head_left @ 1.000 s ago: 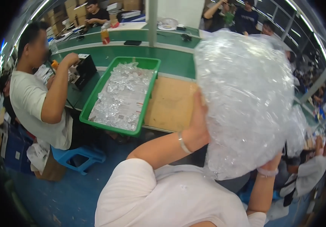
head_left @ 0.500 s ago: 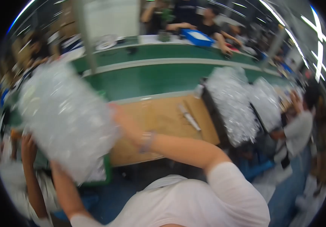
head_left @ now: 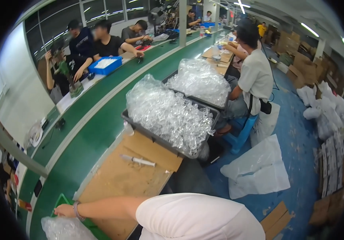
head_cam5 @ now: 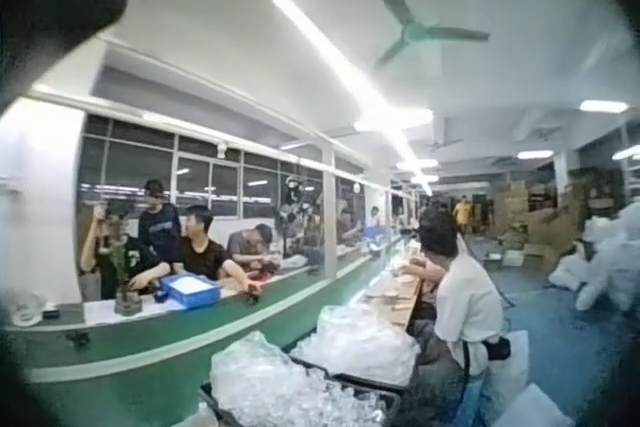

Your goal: Packaging small clear plastic components into bags on an assembly line.

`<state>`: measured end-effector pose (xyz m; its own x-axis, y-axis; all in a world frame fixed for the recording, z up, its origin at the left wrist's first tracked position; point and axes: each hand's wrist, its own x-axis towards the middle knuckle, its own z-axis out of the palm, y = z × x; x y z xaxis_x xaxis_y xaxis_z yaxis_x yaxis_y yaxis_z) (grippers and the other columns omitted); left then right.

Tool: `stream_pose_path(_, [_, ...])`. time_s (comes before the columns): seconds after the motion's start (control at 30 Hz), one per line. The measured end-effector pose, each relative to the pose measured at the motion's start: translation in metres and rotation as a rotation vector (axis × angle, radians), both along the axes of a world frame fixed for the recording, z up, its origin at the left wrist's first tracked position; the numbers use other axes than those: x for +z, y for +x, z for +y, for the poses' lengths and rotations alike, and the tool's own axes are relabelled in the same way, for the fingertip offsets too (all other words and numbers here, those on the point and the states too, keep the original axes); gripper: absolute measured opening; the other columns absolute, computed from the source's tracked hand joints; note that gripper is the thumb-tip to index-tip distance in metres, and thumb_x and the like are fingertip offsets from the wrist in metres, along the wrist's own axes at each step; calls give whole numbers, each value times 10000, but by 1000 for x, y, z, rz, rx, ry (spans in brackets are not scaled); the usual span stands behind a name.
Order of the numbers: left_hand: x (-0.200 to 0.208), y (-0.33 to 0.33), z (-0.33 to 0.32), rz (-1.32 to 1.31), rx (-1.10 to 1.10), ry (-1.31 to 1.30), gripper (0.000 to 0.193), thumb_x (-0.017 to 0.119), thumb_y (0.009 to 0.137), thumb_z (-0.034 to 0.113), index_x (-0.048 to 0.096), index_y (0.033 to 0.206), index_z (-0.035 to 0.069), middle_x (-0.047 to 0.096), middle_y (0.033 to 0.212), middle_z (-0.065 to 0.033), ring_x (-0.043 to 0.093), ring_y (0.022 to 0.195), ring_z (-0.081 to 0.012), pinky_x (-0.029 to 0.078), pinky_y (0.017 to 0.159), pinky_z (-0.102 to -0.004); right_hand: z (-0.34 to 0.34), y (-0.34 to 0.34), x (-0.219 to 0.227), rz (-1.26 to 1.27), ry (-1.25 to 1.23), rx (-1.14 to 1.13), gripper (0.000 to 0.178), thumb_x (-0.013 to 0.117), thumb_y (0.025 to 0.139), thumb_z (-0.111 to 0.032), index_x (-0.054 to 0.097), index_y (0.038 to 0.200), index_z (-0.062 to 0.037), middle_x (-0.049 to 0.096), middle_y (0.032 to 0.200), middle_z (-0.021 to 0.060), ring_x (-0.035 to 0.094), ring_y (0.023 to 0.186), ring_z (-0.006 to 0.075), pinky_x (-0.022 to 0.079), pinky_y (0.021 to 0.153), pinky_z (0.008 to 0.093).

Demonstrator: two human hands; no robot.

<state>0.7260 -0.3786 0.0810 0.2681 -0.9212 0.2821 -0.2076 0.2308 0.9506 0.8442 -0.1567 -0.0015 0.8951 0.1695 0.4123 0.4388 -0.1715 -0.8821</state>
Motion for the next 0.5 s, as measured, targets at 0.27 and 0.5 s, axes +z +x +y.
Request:
stream_pose_path(0.27, [23,-30,19,-377,166,-23,497,415,834,420,510,1064,-10,565,988,-165,530,925,-296,432,781,-380,-46,-94,66,-368,-105,87,488,569,754,-291,461,1159,-41,544,1055,188,532,948,332,428,812,404])
stream_pose_path(0.5, [49,-43,143,-669,434,-53,471,470,818,407,561,1006,-15,589,931,-179,559,869,-312,451,737,-385,-133,-203,108,-167,-190,205,555,581,727,-317,420,1207,-92,574,1024,181,564,897,334,459,761,417])
